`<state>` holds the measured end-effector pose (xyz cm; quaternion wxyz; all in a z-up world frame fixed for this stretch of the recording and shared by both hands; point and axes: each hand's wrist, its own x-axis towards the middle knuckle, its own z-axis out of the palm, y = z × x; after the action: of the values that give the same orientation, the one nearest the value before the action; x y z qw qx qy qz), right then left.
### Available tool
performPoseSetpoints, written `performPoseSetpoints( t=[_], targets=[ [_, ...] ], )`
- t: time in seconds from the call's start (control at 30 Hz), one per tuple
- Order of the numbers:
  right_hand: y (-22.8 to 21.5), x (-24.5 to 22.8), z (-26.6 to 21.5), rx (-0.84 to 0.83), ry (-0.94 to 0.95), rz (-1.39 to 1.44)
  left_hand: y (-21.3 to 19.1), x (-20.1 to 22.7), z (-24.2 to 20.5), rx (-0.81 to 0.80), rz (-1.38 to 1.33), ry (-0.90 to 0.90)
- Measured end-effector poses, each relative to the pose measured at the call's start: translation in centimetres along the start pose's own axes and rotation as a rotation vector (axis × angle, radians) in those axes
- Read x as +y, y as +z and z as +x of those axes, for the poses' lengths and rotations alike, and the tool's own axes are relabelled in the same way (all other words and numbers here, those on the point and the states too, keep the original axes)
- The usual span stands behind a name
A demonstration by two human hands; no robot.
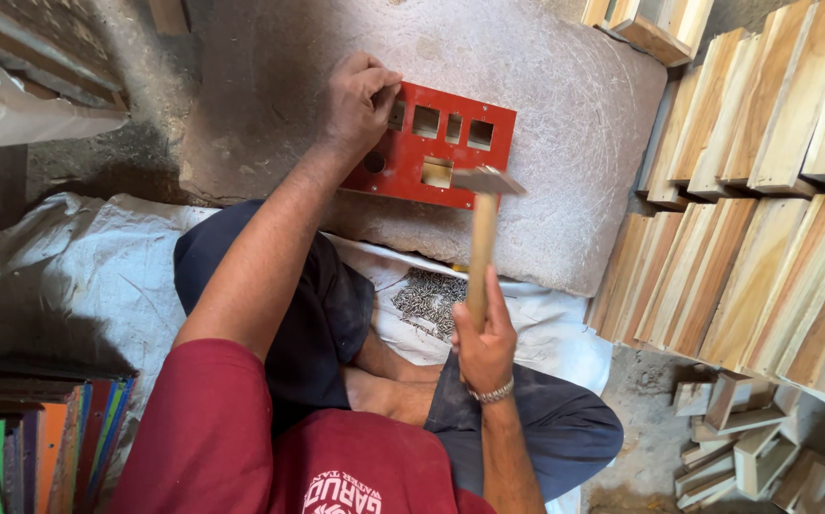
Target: The person sits on the floor and uses a hammer to drive nails into red and green plastic templates placed on a wooden block. They then assemble the wooden pieces into small box frames and set them aside.
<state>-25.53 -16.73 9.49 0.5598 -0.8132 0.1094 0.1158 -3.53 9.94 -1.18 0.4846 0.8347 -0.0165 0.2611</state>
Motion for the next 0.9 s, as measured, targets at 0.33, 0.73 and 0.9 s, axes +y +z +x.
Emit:
performPoseSetpoints(
  t=[0.33, 0.73, 0.9],
  targets=[
    [3.9, -5.3, 7.8, -0.04, -0.247, -0.504, 1.1, -1.3, 0.0, 0.028, -0.04, -0.034],
    [5.7, -5.8, 11.1, -0.062, -0.449, -0.596, 1.7, -2.1, -1.0, -0.025, -0.179, -0.195],
    [5.6, -6.1, 11.4, -0.068, -0.534, -0.645, 1.7, -2.0, -1.0, -0.025, -0.185, -0.191]
  ],
)
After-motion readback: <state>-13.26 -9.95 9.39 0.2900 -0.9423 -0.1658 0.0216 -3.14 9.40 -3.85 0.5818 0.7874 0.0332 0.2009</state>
